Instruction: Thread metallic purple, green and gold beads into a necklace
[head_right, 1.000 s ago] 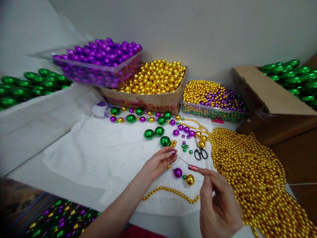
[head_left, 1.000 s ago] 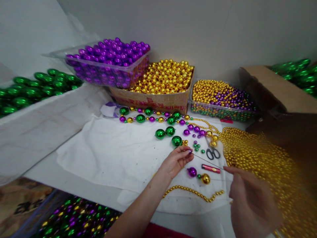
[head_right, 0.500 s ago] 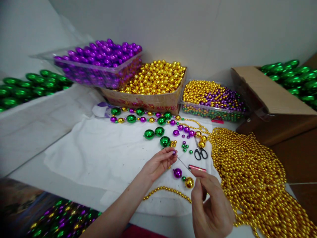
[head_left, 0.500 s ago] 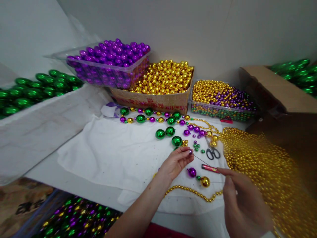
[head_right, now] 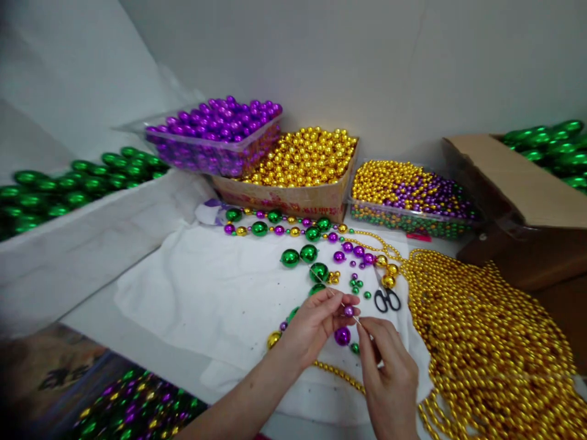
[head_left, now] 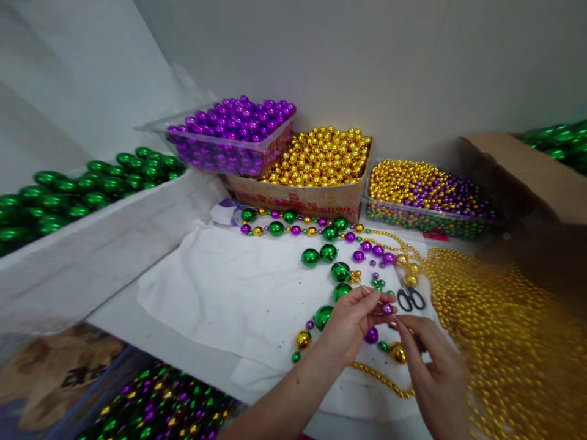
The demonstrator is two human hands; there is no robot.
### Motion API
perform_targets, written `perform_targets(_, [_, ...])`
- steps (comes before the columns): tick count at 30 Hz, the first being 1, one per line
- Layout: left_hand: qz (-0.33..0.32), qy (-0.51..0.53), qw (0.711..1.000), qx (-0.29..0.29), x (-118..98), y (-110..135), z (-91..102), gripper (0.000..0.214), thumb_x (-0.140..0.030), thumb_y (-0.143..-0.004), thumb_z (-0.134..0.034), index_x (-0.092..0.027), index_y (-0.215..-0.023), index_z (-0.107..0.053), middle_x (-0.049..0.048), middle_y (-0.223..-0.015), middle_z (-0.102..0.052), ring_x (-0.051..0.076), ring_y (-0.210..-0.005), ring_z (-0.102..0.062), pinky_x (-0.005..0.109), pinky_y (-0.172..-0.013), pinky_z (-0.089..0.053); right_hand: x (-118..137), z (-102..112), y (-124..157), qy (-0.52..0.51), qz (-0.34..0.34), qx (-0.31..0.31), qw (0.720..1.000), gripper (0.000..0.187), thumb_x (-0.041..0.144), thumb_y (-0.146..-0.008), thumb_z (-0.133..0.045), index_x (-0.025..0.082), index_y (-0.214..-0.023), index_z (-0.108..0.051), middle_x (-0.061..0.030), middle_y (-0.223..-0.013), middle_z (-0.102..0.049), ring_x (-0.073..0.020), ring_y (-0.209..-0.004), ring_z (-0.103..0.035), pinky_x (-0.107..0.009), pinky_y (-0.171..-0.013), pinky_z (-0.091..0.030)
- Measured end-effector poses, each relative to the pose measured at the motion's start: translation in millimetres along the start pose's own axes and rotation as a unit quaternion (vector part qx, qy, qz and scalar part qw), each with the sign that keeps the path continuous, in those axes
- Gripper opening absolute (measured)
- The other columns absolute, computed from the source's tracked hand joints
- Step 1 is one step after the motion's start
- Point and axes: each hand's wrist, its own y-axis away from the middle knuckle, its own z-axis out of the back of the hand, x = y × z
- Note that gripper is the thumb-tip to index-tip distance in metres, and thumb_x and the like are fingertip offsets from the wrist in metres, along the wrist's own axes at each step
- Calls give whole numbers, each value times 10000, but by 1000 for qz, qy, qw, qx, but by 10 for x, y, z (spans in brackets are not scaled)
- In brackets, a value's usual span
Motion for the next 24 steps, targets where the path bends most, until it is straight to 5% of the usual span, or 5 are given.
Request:
perform_targets(7, [-122,-195,973,20,-111,71,-114,98,-221,-756,-661,-150,-747,-728,81,-1032,-667,192,-1007,-578,299,-910,-417,-9,112,-66,-7,-43,31,999,300,354,-833,-604,253,-1114,-632,-47,-1115,-617,-186,-960,-592,-263,-722,-505])
perform_targets(13, [-100,-163,982,0,-112,44,-89,119,-254,-753,-668,-143,-756,-710,91,-985,-682,179,-909,-599,276,-791,-446,-53,90,-48,-124,-209,50,969,284,451,-807,-602,184,-860,-683,-28,-746,-660,-169,-691,-614,-233,-548,-483])
perform_targets(19, [-64,-119,991,-8,-51,-45,0,175,-309,-755,-674,-135,-770,-681,86,-963,-676,163,-856,-593,283,-765,-456,-60,119,-118,-272,-259,12,927,268,406,-741,-690,151,-819,-665,1,-599,-580,-85,-470,-452,-190,-403,-319])
perform_targets(24, [-20,-159,986,52,-107,-89,47,269,-281,-770,-661,-159,-1010,-659,89,-1024,-664,157,-839,-603,278,-748,-454,68,232,-265,-413,-261,-53,871,179,329,-761,-686,171,-818,-625,39,-546,-472,-58,-474,-354,-171,-415,-230])
